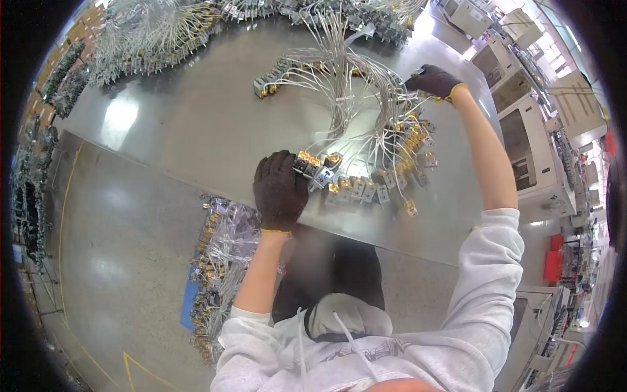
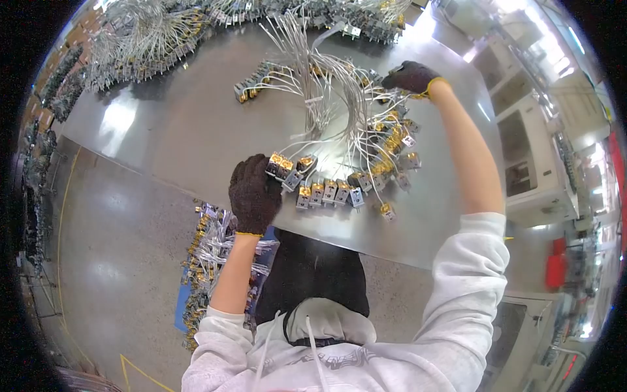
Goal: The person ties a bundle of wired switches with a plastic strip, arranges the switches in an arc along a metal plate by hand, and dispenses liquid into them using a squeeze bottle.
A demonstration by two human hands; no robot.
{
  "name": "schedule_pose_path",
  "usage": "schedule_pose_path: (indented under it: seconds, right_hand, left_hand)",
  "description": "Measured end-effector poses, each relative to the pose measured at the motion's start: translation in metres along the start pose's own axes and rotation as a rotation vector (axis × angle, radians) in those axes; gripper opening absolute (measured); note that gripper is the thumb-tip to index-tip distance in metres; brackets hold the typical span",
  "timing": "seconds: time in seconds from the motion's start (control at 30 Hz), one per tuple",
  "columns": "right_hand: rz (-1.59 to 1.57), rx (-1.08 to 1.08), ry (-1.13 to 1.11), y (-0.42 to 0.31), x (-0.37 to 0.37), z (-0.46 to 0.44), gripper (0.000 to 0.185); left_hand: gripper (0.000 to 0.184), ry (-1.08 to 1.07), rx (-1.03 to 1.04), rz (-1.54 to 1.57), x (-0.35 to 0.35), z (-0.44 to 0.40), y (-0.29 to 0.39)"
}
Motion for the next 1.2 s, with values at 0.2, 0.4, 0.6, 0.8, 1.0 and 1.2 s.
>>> schedule_pose_path:
  seconds: [0.2, 0.4, 0.6, 0.8, 1.0, 1.2]
  right_hand:
    - [0.11, -0.119, -0.387, 0.014, 0.024, 0.04, 0.039]
    - [0.257, 0.0, -0.307, 0.016, 0.018, 0.039, 0.04]
    - [-1.491, -0.233, -0.413, -0.037, 0.006, 0.043, 0.056]
    - [-1.134, -0.217, 0.264, -0.119, 0.026, 0.158, 0.064]
    - [-1.426, -0.073, 0.696, -0.111, 0.043, 0.222, 0.049]
    - [-1.198, -0.134, 1.052, -0.073, 0.045, 0.26, 0.036]
  left_hand:
    - [0.048, -0.02, -0.018, 0.017, 0.0, 0.0, 0.002]
    - [0.04, -0.006, 0.01, 0.023, -0.004, -0.001, -0.002]
    - [0.033, -0.006, 0.033, 0.055, -0.005, 0.0, -0.005]
    - [0.037, 0.109, -0.226, 0.35, -0.012, -0.001, -0.027]
    - [0.039, -0.049, 0.541, 0.399, -0.047, -0.078, 0.084]
    - [0.033, -0.262, 0.794, -0.42, 0.148, -0.126, 0.052]
Point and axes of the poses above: each hand's wrist, its own z-axis away from the middle knuckle, its own x-axis out of the palm, y = z × x, the point moved 5 cm from there along -z, towards the middle knuckle, and after that the axes turned 1 degree about z, right-handed, at the moved point
